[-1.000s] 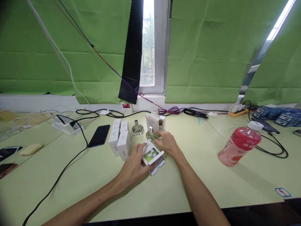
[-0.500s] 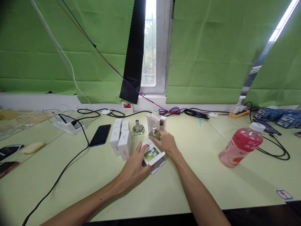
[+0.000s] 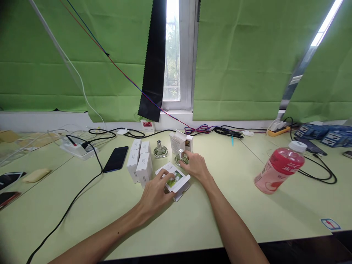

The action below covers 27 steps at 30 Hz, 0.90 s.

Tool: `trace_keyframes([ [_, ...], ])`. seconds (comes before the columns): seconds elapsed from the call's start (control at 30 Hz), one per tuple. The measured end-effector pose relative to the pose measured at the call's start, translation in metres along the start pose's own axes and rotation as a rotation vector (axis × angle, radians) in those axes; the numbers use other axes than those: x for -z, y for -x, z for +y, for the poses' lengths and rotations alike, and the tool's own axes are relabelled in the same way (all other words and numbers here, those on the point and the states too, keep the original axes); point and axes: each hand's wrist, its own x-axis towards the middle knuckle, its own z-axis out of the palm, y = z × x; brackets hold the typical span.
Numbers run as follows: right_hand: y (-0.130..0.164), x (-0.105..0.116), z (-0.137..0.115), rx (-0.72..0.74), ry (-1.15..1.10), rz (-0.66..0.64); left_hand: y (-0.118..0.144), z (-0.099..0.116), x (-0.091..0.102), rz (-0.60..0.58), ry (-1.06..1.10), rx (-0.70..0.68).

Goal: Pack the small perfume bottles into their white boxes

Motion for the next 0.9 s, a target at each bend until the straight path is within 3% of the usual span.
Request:
trace_keyframes([
  [0.37,0.0005,-0.0004,-0.0049,-0.004,0.030,0.007,-0.0011,0.0018,0.0004,0.096,0.122,-0.050],
  [0.9,0.0025,0.0046,0.0017,0.072,-0.013,-0.017,-0.0021,-0.0030,-0.0036,0.090,0.166,-0.075],
])
